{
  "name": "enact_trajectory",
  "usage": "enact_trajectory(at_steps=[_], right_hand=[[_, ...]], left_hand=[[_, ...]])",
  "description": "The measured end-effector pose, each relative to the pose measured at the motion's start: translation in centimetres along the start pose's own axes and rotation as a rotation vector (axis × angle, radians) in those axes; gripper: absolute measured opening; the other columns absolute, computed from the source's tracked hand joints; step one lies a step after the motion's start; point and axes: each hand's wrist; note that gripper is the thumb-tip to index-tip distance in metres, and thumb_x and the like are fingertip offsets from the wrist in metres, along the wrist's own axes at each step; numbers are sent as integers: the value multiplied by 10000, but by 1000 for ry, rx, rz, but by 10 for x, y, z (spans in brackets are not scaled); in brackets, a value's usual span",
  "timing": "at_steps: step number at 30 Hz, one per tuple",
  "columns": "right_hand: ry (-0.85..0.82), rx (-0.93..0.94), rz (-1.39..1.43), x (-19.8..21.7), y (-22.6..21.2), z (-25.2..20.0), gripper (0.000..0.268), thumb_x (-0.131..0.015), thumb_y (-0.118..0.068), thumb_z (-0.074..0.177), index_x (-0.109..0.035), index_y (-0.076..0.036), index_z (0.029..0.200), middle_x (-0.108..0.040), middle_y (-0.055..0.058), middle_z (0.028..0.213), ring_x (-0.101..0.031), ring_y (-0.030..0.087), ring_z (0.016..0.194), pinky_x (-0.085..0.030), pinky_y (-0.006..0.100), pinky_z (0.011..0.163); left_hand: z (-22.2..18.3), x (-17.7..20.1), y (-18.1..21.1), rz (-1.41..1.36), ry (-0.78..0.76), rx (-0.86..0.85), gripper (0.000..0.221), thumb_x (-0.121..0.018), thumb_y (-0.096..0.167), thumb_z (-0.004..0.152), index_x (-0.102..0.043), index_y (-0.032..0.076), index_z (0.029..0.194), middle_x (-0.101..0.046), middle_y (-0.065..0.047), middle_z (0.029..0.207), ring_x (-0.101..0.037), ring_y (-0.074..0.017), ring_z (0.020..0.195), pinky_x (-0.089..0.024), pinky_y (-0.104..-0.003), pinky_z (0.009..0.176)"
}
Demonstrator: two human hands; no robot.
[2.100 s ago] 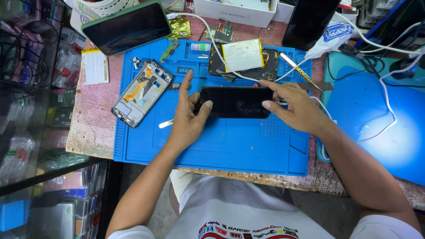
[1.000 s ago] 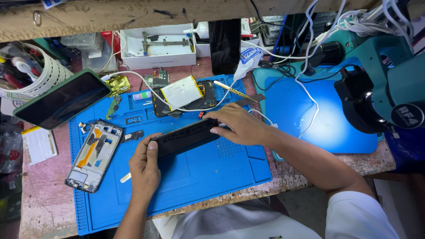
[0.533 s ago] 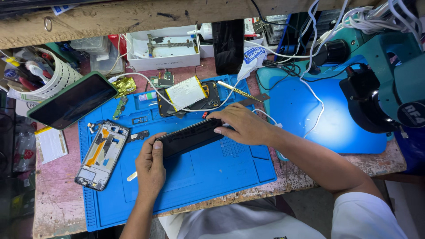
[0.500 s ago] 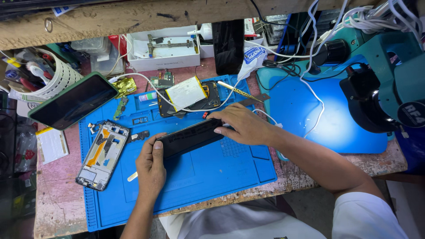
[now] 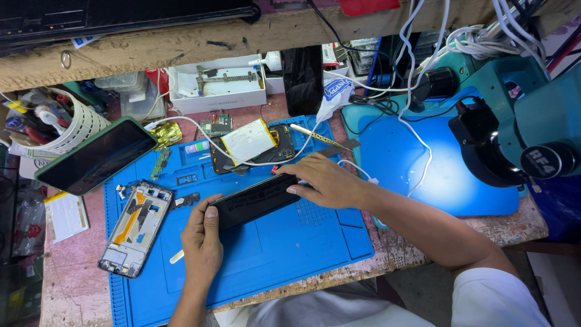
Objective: The person manipulates the internal components of a disassembled mobile phone on a blue mat, using a screwdriver to work on internal parts and handling a battery and flex cables by hand. They lift the device to check the front display before continuing work on the internal circuitry.
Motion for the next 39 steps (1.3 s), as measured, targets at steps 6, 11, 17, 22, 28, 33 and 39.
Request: enact_trajectory(at_steps=[6, 11, 17, 22, 28, 33, 39], right_hand=[[1, -3, -3, -1, -1, 0, 447, -712, -243, 942, -606, -75, 1342, -707, 151, 1207, -648, 348, 1133, -481, 476, 1005], [13, 7, -2, -1, -2, 0, 446, -712, -231, 940, -605, -68, 1341, -701, 151, 1250, -645, 347, 1153, -481, 470, 1009], [23, 36, -8, -1, -2, 1, 449, -708, -222, 939, -595, -56, 1340, -708, 140, 1233, -657, 327, 1143, -465, 470, 1027], [4, 8, -14, 0, -2, 2, 446, -704, -225, 946, -594, -58, 1344, -717, 135, 1183, -660, 322, 1111, -466, 467, 1016], [13, 22, -13, -1, -2, 1, 448, -700, -227, 950, -590, -59, 1351, -715, 137, 1203, -661, 319, 1119, -462, 471, 1025], [19, 33, -23, -2, -1, 1, 452, -701, -232, 946, -590, -62, 1350, -708, 140, 1235, -659, 325, 1140, -460, 471, 1030], [17, 22, -20, -2, 0, 0, 458, -708, -240, 942, -593, -71, 1352, -710, 143, 1212, -652, 345, 1140, -462, 477, 1020]], left_hand=[[0, 0, 0, 43, -1, -117, 318, -488, 241, 1117, -672, 36, 1277, -639, 31, 871, -479, -7, 733, -412, -183, 631], [0, 0, 3, 35, 8, 28, 321, -495, 242, 1085, -690, 52, 1256, -571, 33, 748, -380, -27, 604, -331, -207, 530], [0, -1, 3, 3, -21, -133, 310, -478, 231, 1126, -651, 24, 1280, -617, 72, 855, -449, 10, 700, -392, -179, 604], [-1, 0, 5, 7, -19, -19, 322, -480, 236, 1098, -666, 42, 1274, -540, 62, 739, -370, -9, 608, -312, -200, 527], [-1, -1, 6, 8, -26, -47, 324, -469, 239, 1104, -653, 41, 1281, -551, 69, 756, -385, -3, 616, -333, -192, 536], [-1, 0, 3, 10, -27, -54, 332, -471, 239, 1109, -655, 32, 1293, -508, 62, 741, -369, -9, 626, -314, -195, 544], [-3, -1, 4, 34, -19, -24, 340, -471, 232, 1097, -653, 29, 1299, -491, 59, 706, -365, -13, 605, -306, -198, 528]])
Point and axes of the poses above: each hand's wrist, its own z-axis towards the middle knuckle, its own x-axis out of the back of the hand, y = z × x
